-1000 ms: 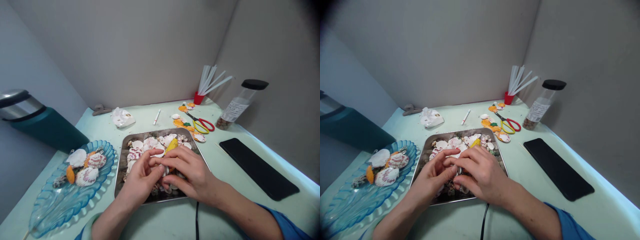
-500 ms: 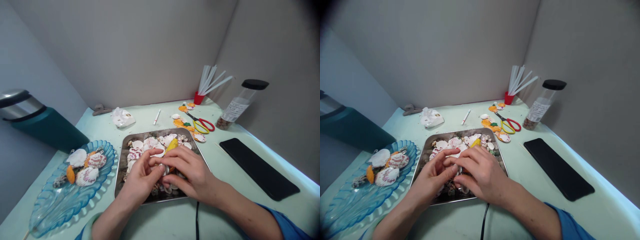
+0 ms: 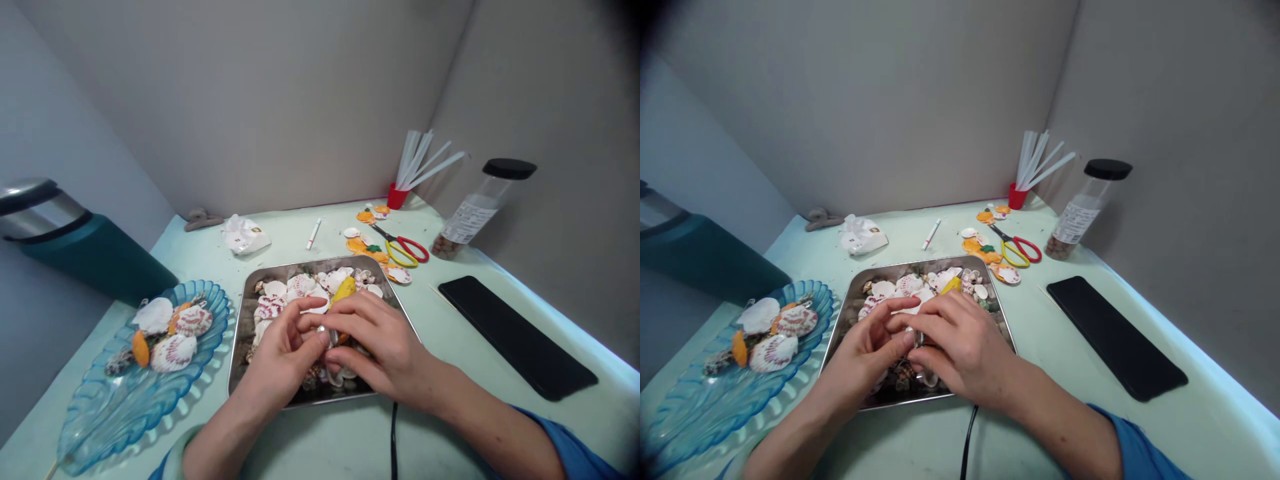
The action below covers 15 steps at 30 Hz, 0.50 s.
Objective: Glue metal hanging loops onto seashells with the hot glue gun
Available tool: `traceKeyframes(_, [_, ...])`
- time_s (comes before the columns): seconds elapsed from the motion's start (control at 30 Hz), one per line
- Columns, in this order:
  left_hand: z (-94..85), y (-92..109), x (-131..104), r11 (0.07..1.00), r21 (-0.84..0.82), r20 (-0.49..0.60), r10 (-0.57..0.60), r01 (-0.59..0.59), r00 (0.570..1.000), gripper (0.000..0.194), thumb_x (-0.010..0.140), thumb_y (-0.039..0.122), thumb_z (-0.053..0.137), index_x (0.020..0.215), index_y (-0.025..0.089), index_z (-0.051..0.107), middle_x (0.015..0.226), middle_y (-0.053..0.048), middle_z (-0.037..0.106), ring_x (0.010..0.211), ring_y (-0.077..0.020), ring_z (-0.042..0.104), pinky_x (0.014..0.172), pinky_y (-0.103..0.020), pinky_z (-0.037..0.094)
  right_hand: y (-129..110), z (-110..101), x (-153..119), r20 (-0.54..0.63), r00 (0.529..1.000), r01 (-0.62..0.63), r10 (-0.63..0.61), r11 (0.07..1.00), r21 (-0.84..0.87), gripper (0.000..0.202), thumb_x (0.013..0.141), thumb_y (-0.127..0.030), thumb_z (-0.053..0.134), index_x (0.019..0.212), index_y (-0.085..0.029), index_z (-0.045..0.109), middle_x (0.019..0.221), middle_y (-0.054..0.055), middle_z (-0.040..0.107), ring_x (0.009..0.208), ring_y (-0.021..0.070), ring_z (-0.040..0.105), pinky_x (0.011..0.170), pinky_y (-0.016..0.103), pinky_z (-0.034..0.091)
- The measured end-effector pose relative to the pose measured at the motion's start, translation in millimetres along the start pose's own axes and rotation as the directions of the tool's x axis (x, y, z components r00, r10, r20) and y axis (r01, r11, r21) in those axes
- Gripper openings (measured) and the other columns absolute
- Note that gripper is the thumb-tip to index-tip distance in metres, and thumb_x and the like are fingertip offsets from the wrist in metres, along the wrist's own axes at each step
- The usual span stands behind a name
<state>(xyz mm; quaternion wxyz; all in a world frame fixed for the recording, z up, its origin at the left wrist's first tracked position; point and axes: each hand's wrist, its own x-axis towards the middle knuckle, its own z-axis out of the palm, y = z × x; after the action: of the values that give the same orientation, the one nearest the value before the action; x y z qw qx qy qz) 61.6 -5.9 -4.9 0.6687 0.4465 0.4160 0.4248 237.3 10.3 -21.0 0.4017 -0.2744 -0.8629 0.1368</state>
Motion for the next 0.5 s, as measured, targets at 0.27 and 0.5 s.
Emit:
traceKeyframes(0.27, [1.4,1.6,0.7,1.0,-0.001,0.013,-0.011,0.011,1.0,0.044,0.074,0.028,0.074,0.107,0.016,0.048,0.085,-0.003,0.07,0.055,-0.0098,0.062,0.055,-0.024,0.053,1.0,1.0,1.0,0.003,1.0,0.006,-0.006,1.0,0.007,0.024,0.088,-0.027,0.06,0.109,-0.014,0.063,0.099,0.011,0.062,0.09,0.0232,0.057,0.081,0.04,0.045])
traceKeyframes(0.5, [0.3,-0.7,0.6,1.0,-0.007,0.013,-0.006,0.006,1.0,0.045,0.074,0.029,0.074,0.108,0.015,0.048,0.085,-0.003,0.07,0.054,-0.0095,0.062,0.054,-0.024,0.054,0.1,0.0,0.2,-0.007,1.0,0.015,-0.015,1.0,0.012,0.024,0.088,-0.025,0.06,0.109,-0.014,0.063,0.099,0.011,0.062,0.09,0.0227,0.056,0.08,0.04,0.045])
